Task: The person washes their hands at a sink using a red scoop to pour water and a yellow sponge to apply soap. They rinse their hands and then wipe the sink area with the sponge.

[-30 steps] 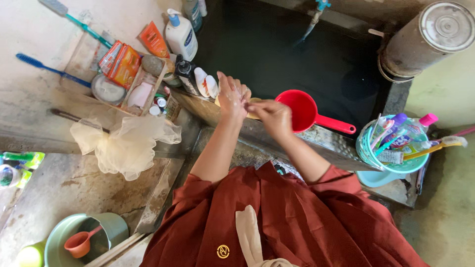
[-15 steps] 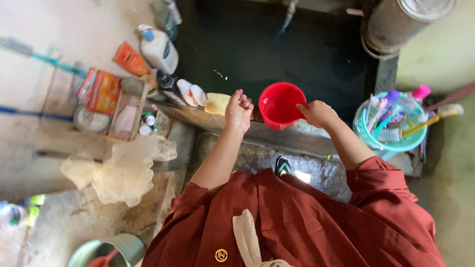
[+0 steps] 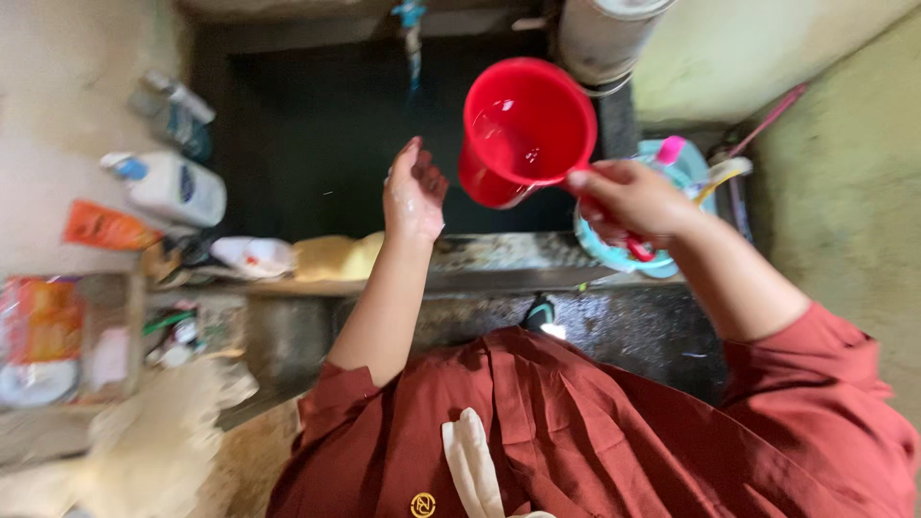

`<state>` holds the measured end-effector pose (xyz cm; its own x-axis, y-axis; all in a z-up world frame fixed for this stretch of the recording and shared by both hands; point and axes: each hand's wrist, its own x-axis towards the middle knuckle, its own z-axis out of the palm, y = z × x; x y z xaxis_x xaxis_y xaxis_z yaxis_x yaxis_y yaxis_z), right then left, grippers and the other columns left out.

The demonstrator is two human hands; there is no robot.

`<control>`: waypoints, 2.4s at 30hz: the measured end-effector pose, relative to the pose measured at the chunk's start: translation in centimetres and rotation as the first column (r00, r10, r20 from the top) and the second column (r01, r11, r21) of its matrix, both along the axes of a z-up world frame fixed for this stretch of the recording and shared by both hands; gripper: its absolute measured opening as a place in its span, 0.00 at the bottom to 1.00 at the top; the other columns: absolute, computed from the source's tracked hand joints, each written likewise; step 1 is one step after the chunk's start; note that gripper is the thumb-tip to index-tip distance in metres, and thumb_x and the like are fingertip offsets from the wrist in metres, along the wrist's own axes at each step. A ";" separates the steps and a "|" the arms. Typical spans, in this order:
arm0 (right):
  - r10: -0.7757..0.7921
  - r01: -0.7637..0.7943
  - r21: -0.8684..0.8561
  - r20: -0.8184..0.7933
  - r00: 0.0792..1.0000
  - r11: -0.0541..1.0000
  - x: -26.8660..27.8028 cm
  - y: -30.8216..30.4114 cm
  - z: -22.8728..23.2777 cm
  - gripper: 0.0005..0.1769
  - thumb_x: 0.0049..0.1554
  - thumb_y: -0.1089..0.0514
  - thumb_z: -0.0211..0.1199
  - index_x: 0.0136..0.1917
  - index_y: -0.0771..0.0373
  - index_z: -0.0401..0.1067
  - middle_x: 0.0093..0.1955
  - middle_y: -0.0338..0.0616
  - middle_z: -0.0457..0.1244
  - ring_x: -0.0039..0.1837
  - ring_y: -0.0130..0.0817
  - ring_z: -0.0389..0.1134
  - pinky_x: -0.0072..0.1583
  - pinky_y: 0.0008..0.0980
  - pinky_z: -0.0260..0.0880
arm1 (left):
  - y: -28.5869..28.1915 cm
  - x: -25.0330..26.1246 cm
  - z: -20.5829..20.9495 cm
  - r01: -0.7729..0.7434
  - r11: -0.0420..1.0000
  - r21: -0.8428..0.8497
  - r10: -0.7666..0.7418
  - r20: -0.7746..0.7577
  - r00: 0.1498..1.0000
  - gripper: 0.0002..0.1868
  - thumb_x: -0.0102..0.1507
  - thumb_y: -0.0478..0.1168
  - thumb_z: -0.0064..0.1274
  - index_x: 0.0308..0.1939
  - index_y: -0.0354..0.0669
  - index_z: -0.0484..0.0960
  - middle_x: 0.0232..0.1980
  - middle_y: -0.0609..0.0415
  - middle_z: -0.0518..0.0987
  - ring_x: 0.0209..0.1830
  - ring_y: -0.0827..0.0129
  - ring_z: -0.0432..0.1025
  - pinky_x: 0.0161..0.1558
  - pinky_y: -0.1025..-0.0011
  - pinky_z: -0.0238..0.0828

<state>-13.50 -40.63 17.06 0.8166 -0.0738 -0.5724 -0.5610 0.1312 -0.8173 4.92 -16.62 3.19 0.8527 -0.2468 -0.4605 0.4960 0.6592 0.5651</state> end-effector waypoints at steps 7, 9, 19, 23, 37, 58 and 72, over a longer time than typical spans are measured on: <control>-0.137 0.133 0.030 0.207 0.969 0.991 -4.2 -13.2 6.8 0.09 0.66 0.54 0.51 0.47 0.60 0.60 0.28 0.34 0.52 0.22 0.24 0.48 0.24 0.28 0.50 | -20.1 0.7 -1.5 0.388 0.920 -0.044 -0.386 0.048 0.921 0.14 0.62 0.46 0.58 0.49 0.49 0.84 0.33 0.62 0.76 0.28 0.74 0.69 0.33 0.69 0.71; -0.217 0.224 -0.010 0.208 0.954 0.975 -5.3 -16.6 6.7 0.07 0.65 0.55 0.52 0.49 0.60 0.60 0.30 0.34 0.53 0.23 0.23 0.48 0.25 0.27 0.49 | -26.3 0.2 -2.8 0.471 0.882 -0.029 -0.468 0.070 0.881 0.13 0.63 0.48 0.57 0.48 0.48 0.83 0.34 0.61 0.75 0.29 0.73 0.69 0.34 0.66 0.71; -0.459 0.335 -0.675 -0.007 0.888 0.657 -7.5 -30.6 1.6 0.15 0.66 0.55 0.56 0.59 0.64 0.58 0.37 0.50 0.62 0.30 0.35 0.63 0.29 0.39 0.61 | -59.6 -3.6 -11.0 0.815 0.531 0.232 -0.807 -0.155 0.570 0.12 0.67 0.41 0.43 0.48 0.50 0.83 0.36 0.61 0.69 0.34 0.71 0.67 0.37 0.64 0.77; -0.523 0.261 -0.822 -0.051 0.851 0.506 -8.3 -34.5 0.2 0.22 0.63 0.53 0.56 0.65 0.64 0.54 0.44 0.58 0.65 0.31 0.46 0.68 0.28 0.47 0.65 | -71.4 -7.0 -18.3 0.780 0.562 0.274 -0.798 -0.069 0.599 0.10 0.67 0.39 0.44 0.46 0.42 0.81 0.33 0.52 0.80 0.28 0.63 0.73 0.29 0.62 0.71; -0.459 0.323 -0.906 0.172 0.872 0.274 -13.3 -43.9 -9.1 0.21 0.63 0.57 0.60 0.63 0.69 0.57 0.52 0.72 0.66 0.55 0.71 0.67 0.54 0.60 0.66 | -79.3 -10.2 -23.4 0.706 0.370 0.604 -0.769 -0.228 0.598 0.27 0.64 0.48 0.50 0.61 0.32 0.76 0.60 0.40 0.78 0.55 0.52 0.76 0.50 0.57 0.74; -0.446 0.090 -0.982 0.007 0.895 0.165 -11.7 -45.5 -9.2 0.08 0.72 0.60 0.46 0.61 0.65 0.60 0.48 0.65 0.68 0.50 0.69 0.67 0.52 0.62 0.65 | -82.2 -11.1 -20.6 0.427 0.161 0.890 -0.978 0.087 0.187 0.24 0.65 0.54 0.45 0.42 0.36 0.85 0.44 0.40 0.82 0.43 0.49 0.77 0.46 0.55 0.73; -0.738 0.663 0.412 0.034 0.674 0.625 -9.3 -45.8 -16.2 0.13 0.74 0.47 0.49 0.52 0.55 0.56 0.33 0.36 0.56 0.28 0.23 0.52 0.27 0.25 0.47 | -61.5 -2.0 -7.4 -0.153 0.377 0.913 -0.922 0.354 -0.160 0.20 0.76 0.51 0.36 0.49 0.42 0.79 0.43 0.46 0.84 0.43 0.52 0.78 0.46 0.55 0.75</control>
<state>-22.78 -86.44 0.86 0.6877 -0.5030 -0.5235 -0.0253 0.7041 -0.7097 2.93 -78.13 -4.21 0.3501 -0.9213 0.1689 -0.7314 -0.1563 0.6638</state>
